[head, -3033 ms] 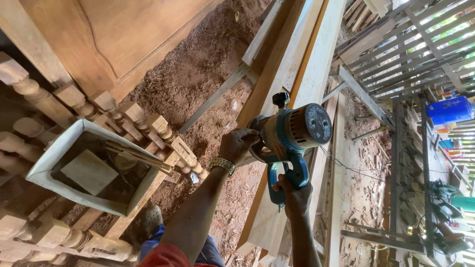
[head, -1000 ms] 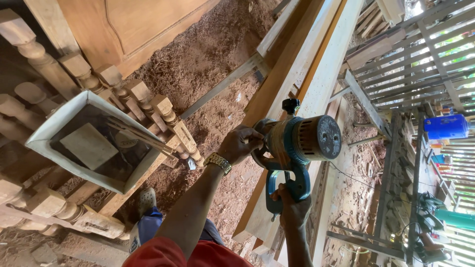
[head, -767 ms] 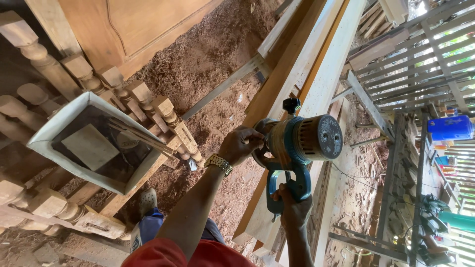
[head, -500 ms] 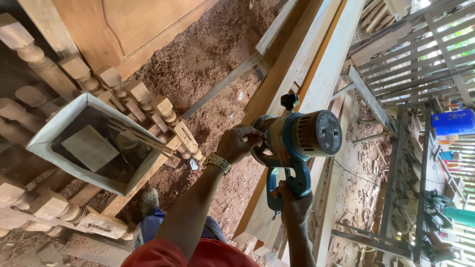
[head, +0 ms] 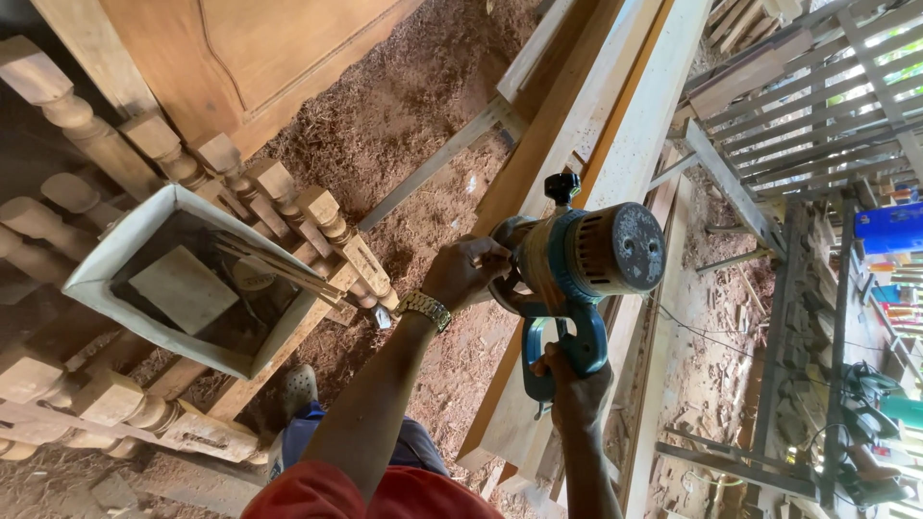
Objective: Use a wood router to shape the edge of a wooden board.
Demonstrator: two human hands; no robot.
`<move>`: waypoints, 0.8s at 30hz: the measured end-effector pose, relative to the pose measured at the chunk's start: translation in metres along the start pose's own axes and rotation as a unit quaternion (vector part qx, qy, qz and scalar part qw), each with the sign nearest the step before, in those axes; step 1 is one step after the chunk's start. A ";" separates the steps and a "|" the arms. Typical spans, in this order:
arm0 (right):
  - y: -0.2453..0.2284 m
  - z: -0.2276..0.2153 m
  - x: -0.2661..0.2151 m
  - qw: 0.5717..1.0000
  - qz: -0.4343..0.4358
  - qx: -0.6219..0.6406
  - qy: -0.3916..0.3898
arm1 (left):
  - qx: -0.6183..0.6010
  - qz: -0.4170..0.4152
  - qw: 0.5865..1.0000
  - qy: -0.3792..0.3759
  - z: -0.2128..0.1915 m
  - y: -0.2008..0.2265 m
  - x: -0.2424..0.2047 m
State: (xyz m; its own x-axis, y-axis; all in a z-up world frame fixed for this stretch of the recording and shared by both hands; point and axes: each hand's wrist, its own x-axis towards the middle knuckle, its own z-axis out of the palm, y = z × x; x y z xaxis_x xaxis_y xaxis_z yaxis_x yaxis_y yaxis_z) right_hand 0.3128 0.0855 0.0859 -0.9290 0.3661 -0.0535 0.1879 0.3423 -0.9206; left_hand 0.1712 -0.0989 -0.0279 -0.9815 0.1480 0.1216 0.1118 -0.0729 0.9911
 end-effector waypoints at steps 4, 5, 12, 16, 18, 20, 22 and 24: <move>-0.006 0.001 -0.006 1.000 0.003 0.019 -0.002 | 0.048 -0.008 0.999 -0.003 0.000 0.001 -0.004; -0.009 0.002 -0.010 1.000 -0.002 0.014 -0.006 | 0.054 -0.018 0.998 -0.012 0.000 0.001 -0.006; 0.007 -0.005 -0.017 0.999 -0.012 0.024 -0.021 | 0.035 0.010 0.999 -0.018 -0.002 -0.005 -0.011; -0.004 0.001 -0.021 0.999 -0.015 0.043 -0.021 | 0.032 0.041 0.998 -0.020 -0.002 -0.008 -0.012; -0.010 0.004 -0.024 0.999 -0.015 0.042 -0.021 | 0.032 0.037 0.999 -0.021 -0.003 -0.006 -0.013; -0.012 0.006 -0.025 0.999 0.004 0.041 -0.003 | 0.029 0.033 0.999 -0.023 -0.004 -0.003 -0.014; -0.004 0.000 -0.025 0.999 0.001 0.037 -0.008 | 0.020 0.029 0.999 -0.024 -0.005 -0.002 -0.015; 0.000 -0.002 -0.025 0.999 -0.001 0.033 -0.014 | 0.012 0.024 0.999 -0.025 -0.006 0.002 -0.016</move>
State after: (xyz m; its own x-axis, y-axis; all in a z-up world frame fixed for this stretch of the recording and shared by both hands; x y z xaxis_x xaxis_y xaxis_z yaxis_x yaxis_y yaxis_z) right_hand 0.3367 0.0779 0.0880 -0.9384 0.3400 -0.0617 0.1650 0.2841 -0.9445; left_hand 0.1865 -0.1078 -0.0284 -0.9660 0.1936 0.1713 0.1632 -0.0571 0.9849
